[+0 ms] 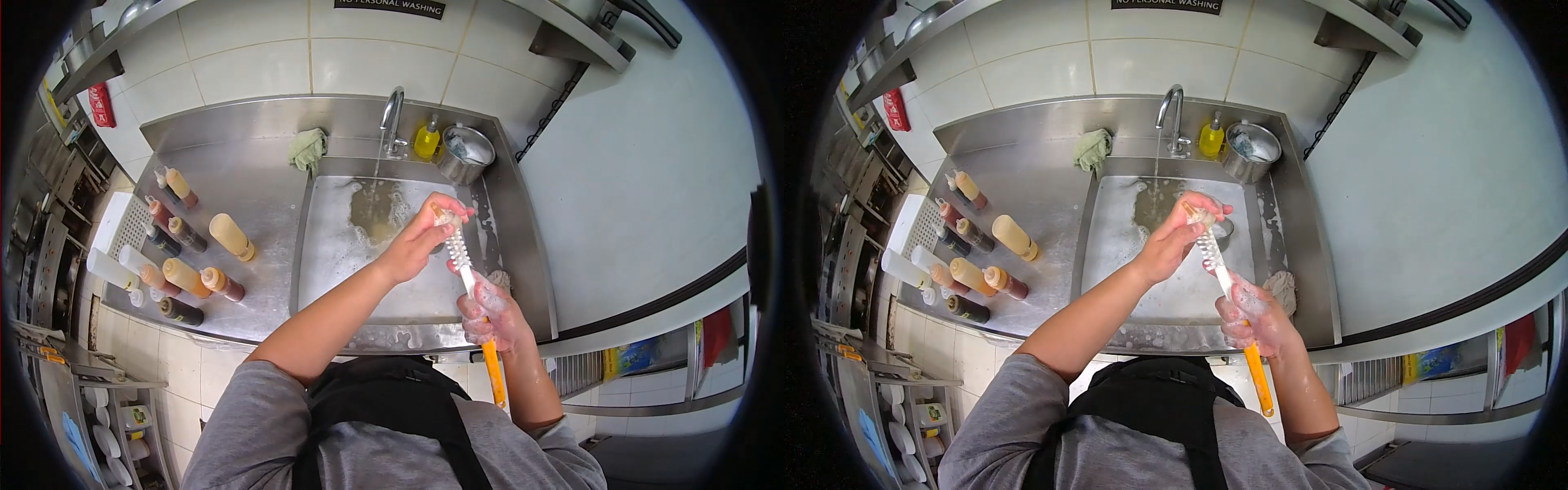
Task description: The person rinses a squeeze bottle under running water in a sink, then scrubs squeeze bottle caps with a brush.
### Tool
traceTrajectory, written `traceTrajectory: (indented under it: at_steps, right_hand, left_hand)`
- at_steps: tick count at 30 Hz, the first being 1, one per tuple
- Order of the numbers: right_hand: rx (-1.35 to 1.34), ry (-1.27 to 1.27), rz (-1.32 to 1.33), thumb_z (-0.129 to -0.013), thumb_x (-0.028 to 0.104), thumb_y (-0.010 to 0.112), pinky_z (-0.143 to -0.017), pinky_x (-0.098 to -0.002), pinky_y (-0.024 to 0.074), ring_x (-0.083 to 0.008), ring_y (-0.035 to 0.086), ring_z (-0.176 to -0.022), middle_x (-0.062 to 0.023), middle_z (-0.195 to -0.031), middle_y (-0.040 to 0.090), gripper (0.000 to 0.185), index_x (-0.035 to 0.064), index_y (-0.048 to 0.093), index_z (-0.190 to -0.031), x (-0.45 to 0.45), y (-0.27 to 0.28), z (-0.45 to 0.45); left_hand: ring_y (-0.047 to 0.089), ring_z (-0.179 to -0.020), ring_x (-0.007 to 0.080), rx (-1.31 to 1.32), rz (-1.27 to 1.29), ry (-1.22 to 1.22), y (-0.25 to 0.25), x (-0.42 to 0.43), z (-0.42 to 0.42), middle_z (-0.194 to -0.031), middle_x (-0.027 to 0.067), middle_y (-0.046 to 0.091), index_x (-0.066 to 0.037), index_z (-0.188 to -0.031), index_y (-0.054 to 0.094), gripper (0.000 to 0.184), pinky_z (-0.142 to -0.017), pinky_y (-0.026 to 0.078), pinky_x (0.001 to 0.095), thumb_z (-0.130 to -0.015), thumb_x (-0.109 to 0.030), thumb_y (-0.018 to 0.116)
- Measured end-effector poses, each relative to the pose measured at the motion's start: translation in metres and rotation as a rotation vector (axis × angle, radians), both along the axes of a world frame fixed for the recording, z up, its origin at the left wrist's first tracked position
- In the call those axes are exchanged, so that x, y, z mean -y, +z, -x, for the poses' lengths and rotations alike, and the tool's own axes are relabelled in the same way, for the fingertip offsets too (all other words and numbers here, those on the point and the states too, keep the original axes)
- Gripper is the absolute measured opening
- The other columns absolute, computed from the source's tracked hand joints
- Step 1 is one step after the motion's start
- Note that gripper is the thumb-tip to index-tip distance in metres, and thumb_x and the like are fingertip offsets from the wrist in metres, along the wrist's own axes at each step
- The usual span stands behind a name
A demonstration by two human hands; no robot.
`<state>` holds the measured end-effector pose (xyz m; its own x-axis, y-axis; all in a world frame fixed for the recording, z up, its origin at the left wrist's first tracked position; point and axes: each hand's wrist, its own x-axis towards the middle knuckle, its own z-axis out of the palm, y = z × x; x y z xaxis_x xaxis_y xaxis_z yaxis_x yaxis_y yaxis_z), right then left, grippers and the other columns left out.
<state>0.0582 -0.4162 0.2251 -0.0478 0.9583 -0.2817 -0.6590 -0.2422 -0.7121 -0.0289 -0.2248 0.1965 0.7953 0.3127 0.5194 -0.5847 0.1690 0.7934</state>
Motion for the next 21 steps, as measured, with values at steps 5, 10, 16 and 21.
traceTrajectory:
  at_steps: [5, 10, 16, 21]
  right_hand:
    - [-0.006, 0.012, 0.004, -0.092, 0.039, 0.053, -0.038, -0.0180, 0.0268, -0.0032, 0.029, -0.044, 0.0044, -0.068, 0.039, 0.055, 0.0174, 0.034, -0.139, 0.001, -0.007, -0.002]
    - [-0.057, 0.055, -0.016, -0.092, 0.040, 0.052, -0.037, -0.0187, 0.0256, -0.0033, 0.029, -0.044, 0.0039, -0.067, 0.039, 0.053, 0.0176, 0.036, -0.137, -0.004, 0.000, 0.001]
    - [0.373, -0.143, 0.063, -0.095, 0.033, 0.049, -0.039, -0.0200, 0.0244, -0.0045, 0.029, -0.045, 0.0040, -0.065, 0.037, 0.039, 0.0177, 0.044, -0.131, -0.012, -0.006, 0.003]
    - [0.626, -0.197, 0.033, -0.095, 0.026, 0.050, -0.041, -0.0210, 0.0287, -0.0065, 0.032, -0.048, 0.0011, -0.070, 0.042, 0.046, 0.0175, 0.037, -0.139, -0.013, -0.006, 0.004]
  left_hand:
    - [0.039, -0.125, 0.0254, -0.019, -0.058, 0.029, 0.006, -0.002, 0.004, -0.111, 0.0088, 0.044, -0.007, -0.114, 0.041, 0.025, -0.104, 0.026, 0.0387, -0.089, -0.012, 0.043]
    - [0.041, -0.124, 0.0256, 0.019, -0.004, -0.005, 0.007, -0.005, 0.002, -0.109, 0.0087, 0.046, -0.007, -0.114, 0.041, 0.025, -0.104, 0.028, 0.0386, -0.089, -0.011, 0.041]
    - [0.043, -0.122, 0.0198, -0.079, -0.071, 0.101, 0.007, -0.007, 0.005, -0.114, 0.0088, 0.047, -0.007, -0.121, 0.038, 0.026, -0.101, 0.032, 0.0342, -0.099, -0.021, 0.038]
    - [0.037, -0.129, 0.0239, -0.073, -0.144, 0.046, 0.002, -0.008, 0.003, -0.121, 0.0105, 0.045, -0.007, -0.128, 0.033, 0.041, -0.104, 0.028, 0.0373, -0.099, -0.037, 0.034]
